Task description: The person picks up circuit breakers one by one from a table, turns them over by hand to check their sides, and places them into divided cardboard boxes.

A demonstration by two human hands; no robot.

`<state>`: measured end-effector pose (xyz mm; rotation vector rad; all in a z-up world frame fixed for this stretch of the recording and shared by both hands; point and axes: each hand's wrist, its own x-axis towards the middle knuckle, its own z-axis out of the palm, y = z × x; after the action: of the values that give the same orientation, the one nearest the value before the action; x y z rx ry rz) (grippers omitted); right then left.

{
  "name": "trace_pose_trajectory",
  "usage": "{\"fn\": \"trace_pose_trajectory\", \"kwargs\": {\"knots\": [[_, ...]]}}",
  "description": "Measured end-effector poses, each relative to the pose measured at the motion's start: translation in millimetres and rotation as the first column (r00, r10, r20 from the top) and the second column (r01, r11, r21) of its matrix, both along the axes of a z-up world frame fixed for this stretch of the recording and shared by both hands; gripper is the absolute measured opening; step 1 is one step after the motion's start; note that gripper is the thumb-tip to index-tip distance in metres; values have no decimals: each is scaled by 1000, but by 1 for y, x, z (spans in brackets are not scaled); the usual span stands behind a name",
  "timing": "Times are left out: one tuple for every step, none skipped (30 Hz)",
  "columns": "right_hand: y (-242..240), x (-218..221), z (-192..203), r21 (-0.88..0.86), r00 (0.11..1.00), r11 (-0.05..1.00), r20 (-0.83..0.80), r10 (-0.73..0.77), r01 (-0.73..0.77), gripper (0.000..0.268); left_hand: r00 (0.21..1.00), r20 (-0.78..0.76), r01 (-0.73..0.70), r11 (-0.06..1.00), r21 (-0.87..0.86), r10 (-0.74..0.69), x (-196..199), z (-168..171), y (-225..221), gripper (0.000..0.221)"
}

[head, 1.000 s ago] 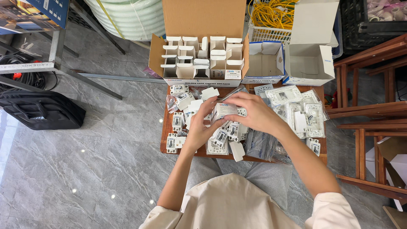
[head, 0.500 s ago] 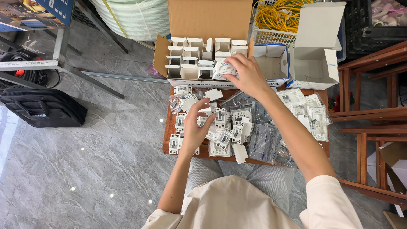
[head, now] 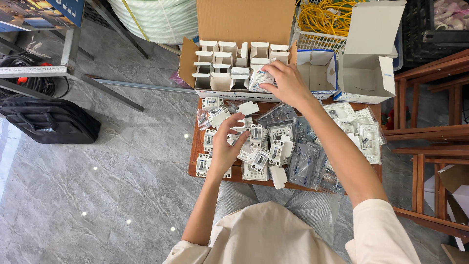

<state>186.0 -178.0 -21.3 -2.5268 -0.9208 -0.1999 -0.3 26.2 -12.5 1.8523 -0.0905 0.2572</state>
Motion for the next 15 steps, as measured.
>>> {"fn": "trace_pose_trajectory", "kwargs": {"knots": [[1, 0, 0, -7, 1000, 1000, -6, 0, 0, 40, 1000, -2, 0, 1000, -2, 0, 0, -1, 1, 46], [1, 0, 0, -14, 1000, 1000, -11, 0, 0, 39, 1000, -4, 0, 1000, -4, 0, 0, -2, 1, 46], [2, 1, -1, -14, 1000, 1000, -11, 0, 0, 39, 1000, -4, 0, 1000, -4, 0, 1, -2, 2, 46], [3, 1, -1, -32, 1000, 999, 8, 7, -7, 39, 1000, -1, 1, 1000, 0, -1, 1, -3, 2, 46], [4, 2, -1, -51, 1000, 999, 27, 14, -12, 39, 1000, 2, 3, 1000, 3, -3, 1, -4, 2, 47], [5, 1, 1, -51, 1000, 999, 26, 13, -12, 39, 1000, 1, 3, 1000, 3, -3, 1, -3, 2, 47], [6, 1, 3, -68, 999, 997, 41, 27, -24, 41, 1000, 1, 3, 1000, 2, -3, 1, -2, 2, 47], [6, 1, 5, -85, 998, 996, 55, 40, -35, 42, 1000, 2, 3, 1000, 0, -3, 1, -1, 2, 47], [6, 3, 5, -85, 998, 996, 56, 40, -35, 42, 1000, 3, 3, 1000, 0, -3, 1, -1, 2, 47], [5, 5, 5, -103, 997, 994, 55, 54, -48, 42, 1000, 3, 4, 1000, -2, -4, 2, -2, 1, 47], [6, 7, 5, -121, 996, 991, 52, 68, -61, 42, 1000, 2, 4, 1000, -4, -4, 1, -2, 2, 46], [7, 8, 6, -120, 996, 991, 52, 69, -62, 42, 1000, 2, 3, 1000, -4, -3, 1, -2, 2, 46], [7, 9, 8, -136, 997, 989, 46, 65, -58, 40, 1000, 3, 4, 1000, 1, -4, 1, -2, 3, 46], [8, 10, 9, -151, 997, 987, 40, 60, -54, 38, 1000, 4, 4, 1000, 5, -4, 1, -2, 3, 46], [9, 10, 7, -152, 997, 987, 41, 60, -53, 38, 1000, 5, 5, 1000, 4, -5, 2, -3, 3, 46]]}}
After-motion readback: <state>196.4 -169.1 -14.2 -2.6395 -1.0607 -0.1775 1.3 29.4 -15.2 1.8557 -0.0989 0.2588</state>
